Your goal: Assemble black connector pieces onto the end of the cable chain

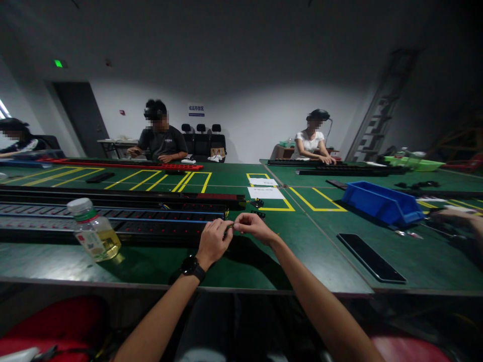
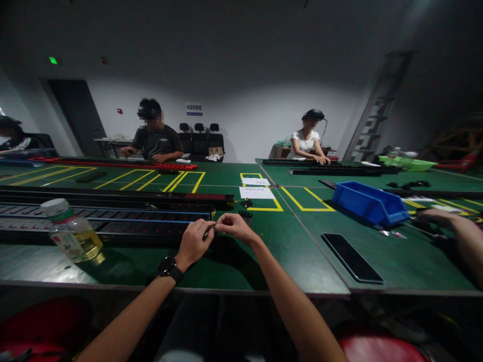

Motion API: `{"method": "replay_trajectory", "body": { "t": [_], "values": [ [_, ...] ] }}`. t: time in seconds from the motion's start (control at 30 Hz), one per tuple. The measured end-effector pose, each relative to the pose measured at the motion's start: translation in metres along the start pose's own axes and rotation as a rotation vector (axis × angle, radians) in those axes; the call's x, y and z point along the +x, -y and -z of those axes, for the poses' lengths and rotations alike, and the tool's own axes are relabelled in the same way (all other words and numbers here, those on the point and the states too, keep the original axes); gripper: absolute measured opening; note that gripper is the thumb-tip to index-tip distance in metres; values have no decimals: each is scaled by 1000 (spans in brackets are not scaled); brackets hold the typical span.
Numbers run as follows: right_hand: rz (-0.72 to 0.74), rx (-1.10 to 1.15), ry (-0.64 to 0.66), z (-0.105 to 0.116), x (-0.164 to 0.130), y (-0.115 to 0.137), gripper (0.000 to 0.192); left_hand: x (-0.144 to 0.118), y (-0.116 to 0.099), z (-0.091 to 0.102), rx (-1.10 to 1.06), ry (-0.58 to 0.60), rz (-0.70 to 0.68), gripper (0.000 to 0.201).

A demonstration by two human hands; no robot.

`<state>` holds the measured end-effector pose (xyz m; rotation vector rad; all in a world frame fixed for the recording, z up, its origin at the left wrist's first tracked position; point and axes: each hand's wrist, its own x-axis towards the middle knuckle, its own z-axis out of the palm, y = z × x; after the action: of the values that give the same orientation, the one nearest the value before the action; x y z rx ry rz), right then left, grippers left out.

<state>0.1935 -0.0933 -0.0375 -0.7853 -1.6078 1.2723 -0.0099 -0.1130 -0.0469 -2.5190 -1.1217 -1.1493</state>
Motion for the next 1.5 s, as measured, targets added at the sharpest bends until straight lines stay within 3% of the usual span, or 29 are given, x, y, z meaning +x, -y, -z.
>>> {"method": "replay_trajectory", "body": {
  "t": [1.23,1.5],
  "values": [
    [-38,60,3,-6,-1,6,44,0,-2,1,-49,-38,18,11],
    [-38,31,-130,-2,2,2,49,-2,1,-1,-112,-154,91,8]
  ]
}}
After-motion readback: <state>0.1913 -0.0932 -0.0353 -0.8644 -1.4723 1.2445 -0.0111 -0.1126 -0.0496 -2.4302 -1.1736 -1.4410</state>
